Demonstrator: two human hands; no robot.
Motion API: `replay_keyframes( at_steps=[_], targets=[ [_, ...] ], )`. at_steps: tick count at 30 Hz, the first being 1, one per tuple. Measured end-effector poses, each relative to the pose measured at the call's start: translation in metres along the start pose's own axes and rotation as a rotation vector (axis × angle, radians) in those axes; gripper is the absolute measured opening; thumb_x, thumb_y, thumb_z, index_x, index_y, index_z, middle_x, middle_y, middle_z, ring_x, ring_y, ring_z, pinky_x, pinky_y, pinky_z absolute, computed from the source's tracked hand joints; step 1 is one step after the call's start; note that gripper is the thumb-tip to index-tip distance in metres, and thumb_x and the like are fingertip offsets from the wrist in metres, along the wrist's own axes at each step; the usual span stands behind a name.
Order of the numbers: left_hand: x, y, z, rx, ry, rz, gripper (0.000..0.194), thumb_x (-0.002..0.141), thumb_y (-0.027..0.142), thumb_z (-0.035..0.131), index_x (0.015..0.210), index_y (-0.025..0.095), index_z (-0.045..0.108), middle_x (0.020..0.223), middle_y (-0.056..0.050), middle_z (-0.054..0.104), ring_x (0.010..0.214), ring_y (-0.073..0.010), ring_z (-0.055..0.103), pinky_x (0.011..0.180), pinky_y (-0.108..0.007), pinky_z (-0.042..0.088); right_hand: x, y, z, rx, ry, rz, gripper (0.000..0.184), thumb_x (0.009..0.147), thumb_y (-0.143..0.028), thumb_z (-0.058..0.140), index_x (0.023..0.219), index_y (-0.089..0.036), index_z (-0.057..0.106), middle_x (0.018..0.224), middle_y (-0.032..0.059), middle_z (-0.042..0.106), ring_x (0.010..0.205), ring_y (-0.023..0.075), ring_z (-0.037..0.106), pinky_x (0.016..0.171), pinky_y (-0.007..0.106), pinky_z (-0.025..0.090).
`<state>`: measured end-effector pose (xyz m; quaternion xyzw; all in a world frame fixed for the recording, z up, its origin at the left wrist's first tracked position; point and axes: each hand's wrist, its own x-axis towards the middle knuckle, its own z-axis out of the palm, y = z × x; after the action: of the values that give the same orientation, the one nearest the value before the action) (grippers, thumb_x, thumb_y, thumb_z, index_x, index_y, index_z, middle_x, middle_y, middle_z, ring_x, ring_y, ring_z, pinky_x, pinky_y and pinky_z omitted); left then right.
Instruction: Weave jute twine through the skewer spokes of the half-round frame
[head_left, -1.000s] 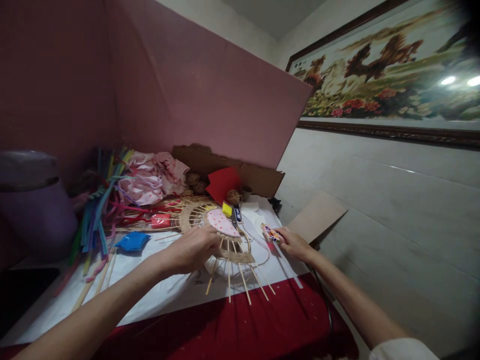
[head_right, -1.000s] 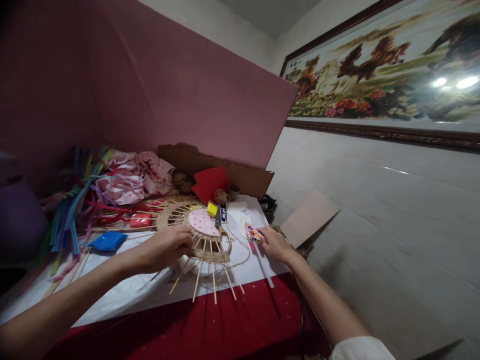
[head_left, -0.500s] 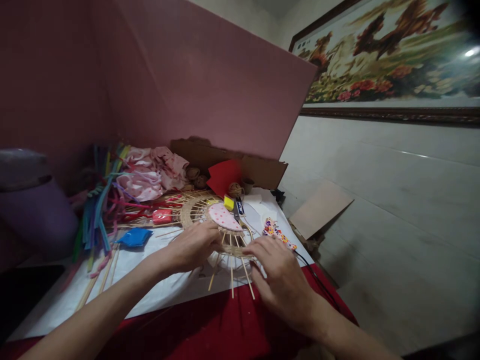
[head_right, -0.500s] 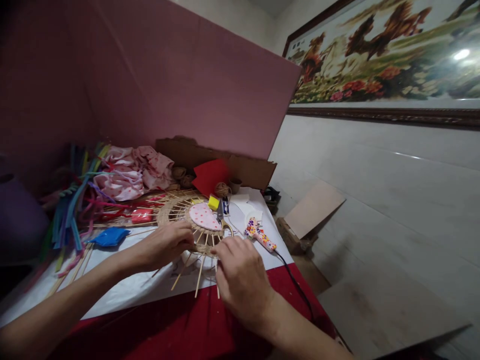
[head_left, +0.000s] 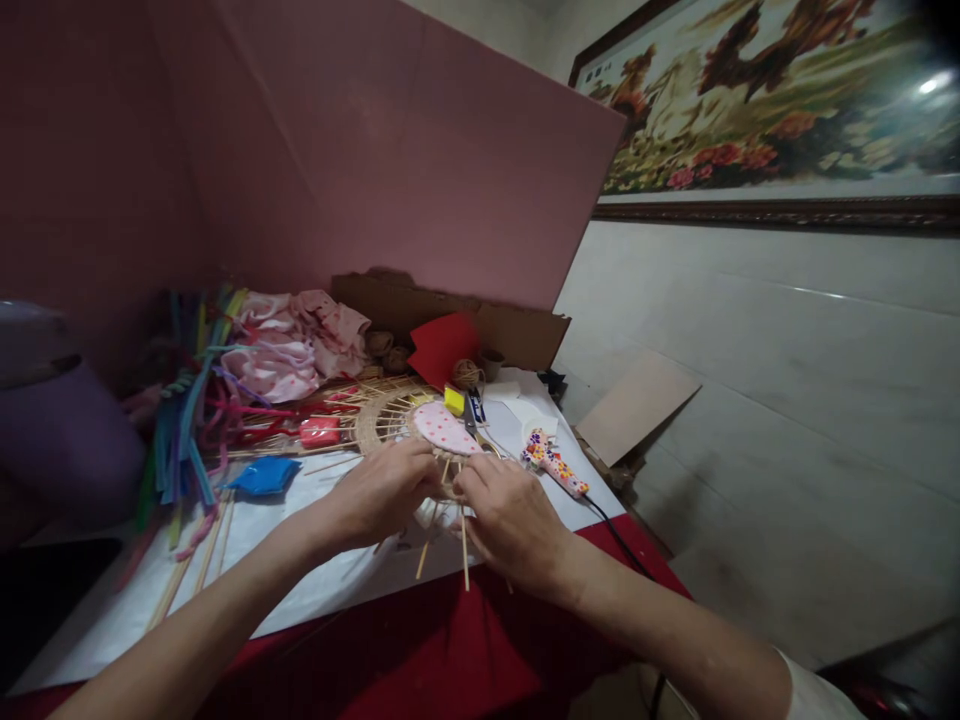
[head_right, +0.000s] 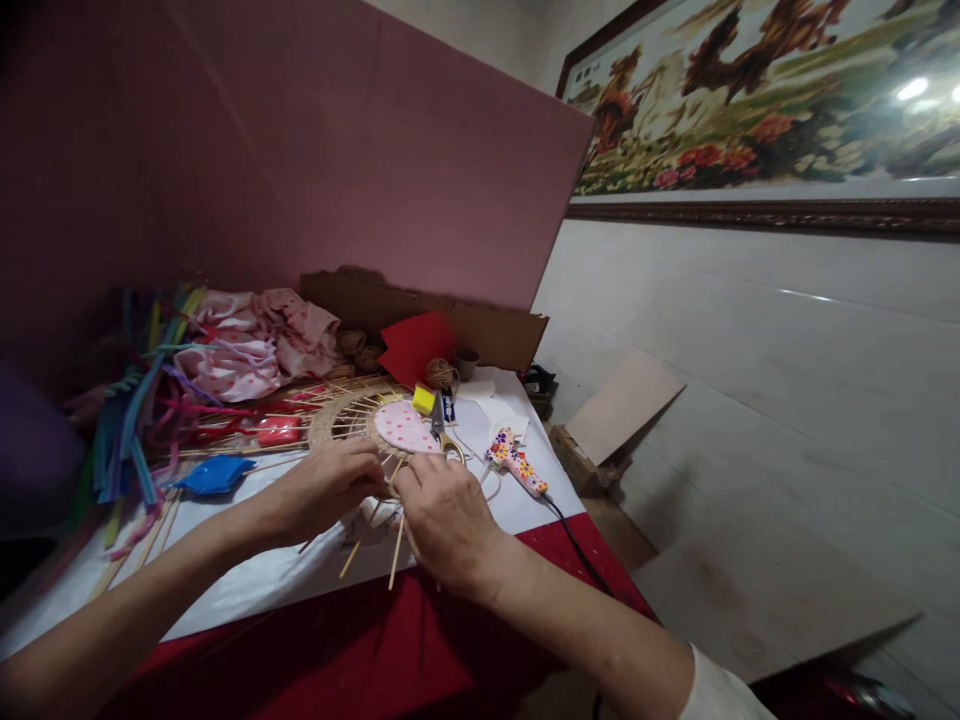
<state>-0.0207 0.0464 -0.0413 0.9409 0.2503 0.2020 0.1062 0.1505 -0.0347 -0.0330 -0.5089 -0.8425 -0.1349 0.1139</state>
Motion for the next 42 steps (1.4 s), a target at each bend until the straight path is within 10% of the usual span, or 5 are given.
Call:
replay_keyframes(
  at_steps=[42],
  targets=[
    [-0.004,0.004,-0.008,-0.145,-0.037,-0.004,0.014,0.081,0.016,0.053,0.081,0.018,0.068,0.078,-0.004,0.058,0.073,-0.0140,0.050,0.063,-0.027,0.037,-0.004,0.007,0.014,0.154,0.083,-0.046,0.015,0.085,-0.018,0.047,0.090,-0.014,0.060,0.089,0.0087,0.058,0.082,0.0200,0.053,0.066,0.030,0.040]
  ],
)
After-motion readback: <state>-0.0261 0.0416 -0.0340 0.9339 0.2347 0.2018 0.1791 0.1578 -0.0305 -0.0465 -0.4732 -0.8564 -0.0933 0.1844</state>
